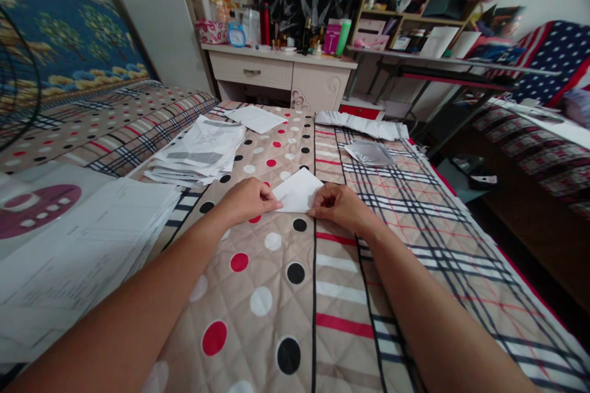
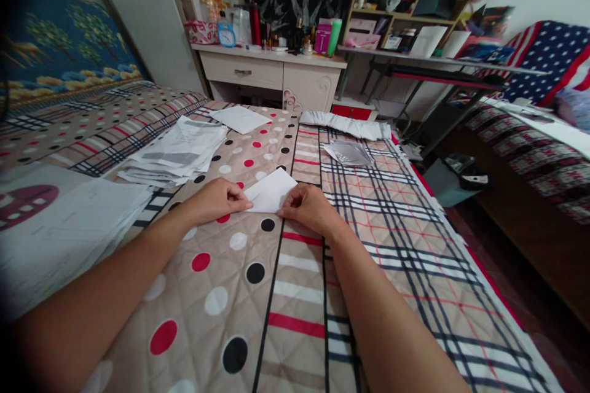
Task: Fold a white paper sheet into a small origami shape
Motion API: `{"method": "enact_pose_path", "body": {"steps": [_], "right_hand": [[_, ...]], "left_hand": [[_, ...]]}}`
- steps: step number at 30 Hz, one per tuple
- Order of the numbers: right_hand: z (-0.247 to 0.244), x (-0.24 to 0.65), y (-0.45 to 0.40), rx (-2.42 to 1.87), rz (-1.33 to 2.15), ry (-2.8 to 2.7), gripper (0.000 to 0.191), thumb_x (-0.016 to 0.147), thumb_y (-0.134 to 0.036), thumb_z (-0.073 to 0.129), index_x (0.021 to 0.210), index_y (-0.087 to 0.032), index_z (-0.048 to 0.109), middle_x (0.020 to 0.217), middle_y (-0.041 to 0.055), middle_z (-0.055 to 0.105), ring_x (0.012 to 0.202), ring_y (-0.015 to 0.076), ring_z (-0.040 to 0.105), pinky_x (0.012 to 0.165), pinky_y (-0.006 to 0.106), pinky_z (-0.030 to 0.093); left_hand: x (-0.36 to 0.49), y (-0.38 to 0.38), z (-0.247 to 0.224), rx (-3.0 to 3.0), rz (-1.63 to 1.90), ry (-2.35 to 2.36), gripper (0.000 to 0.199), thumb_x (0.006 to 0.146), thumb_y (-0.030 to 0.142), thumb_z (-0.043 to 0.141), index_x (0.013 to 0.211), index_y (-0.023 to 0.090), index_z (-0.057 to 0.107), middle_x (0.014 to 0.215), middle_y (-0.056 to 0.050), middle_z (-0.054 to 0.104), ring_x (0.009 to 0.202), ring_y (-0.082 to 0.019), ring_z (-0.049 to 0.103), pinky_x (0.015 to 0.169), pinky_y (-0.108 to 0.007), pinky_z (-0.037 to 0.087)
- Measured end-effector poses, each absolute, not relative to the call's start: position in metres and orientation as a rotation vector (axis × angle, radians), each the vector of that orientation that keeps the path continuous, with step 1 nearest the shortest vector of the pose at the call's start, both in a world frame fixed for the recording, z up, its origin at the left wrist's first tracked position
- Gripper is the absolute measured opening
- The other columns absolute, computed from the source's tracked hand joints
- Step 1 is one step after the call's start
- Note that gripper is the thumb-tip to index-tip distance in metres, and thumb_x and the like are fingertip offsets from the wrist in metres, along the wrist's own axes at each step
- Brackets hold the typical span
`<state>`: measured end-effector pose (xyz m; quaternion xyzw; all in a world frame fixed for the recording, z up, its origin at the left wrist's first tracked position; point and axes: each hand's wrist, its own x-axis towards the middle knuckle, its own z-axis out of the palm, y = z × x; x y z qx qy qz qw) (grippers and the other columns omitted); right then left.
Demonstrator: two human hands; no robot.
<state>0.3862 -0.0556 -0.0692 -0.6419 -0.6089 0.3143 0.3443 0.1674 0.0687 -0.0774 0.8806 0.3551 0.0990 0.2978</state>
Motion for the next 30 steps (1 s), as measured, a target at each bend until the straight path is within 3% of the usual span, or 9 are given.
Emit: {"method": "enact_pose_path", "body": {"steps": [3,11,17,30], "right_hand": [[-0.064,0.39,-0.057,-1.713,0.887,-1.516,0.005,0.068,-0.02,0.068,0.07,-0.015,0.066,0.062,-0.0027,0.06,0.054,0.0088,0.051,0.052,0.021,0.039],[-0.061,0.391,-0.058,-1.835,0.799,-1.512,0.011,0.066,-0.014,0.068,0.077,-0.015,0.067,0.061,-0.0028,0.061,0.055,0.0095,0.053,0.053,0.021,0.04],[-0.061,0.39,-0.058,-1.759,0.874,-1.537,0.005,0.07,-0.013,0.064,0.073,-0.015,0.068,0.066,-0.0006,0.066,0.059,0.0103,0.056,0.055,0.021,0.042],[-0.07,0.394,-0.057,-1.725,0.864,-1.553,0.003,0.067,-0.014,0.067,0.069,-0.016,0.067,0.064,-0.0007,0.067,0.059,0.0119,0.06,0.055,0.021,0.045]], "left_hand": [[0.168,0.067,-0.077,2.362,0.273,0.976,0.035,0.074,0.051,0.065,0.069,0.018,0.073,0.063,-0.003,0.065,0.056,-0.014,0.051,0.053,-0.026,0.03],[0.174,0.059,-0.078,2.307,0.254,1.007,0.039,0.068,0.058,0.069,0.068,0.019,0.071,0.066,-0.003,0.067,0.057,-0.015,0.054,0.052,-0.027,0.031],[0.18,0.049,-0.08,2.332,0.305,1.132,0.044,0.067,0.062,0.068,0.057,0.019,0.065,0.056,-0.001,0.06,0.052,-0.014,0.05,0.051,-0.027,0.026],[0.185,0.041,-0.075,2.333,0.311,1.269,0.044,0.066,0.065,0.067,0.056,0.021,0.065,0.056,-0.002,0.06,0.053,-0.016,0.05,0.051,-0.028,0.025]]}}
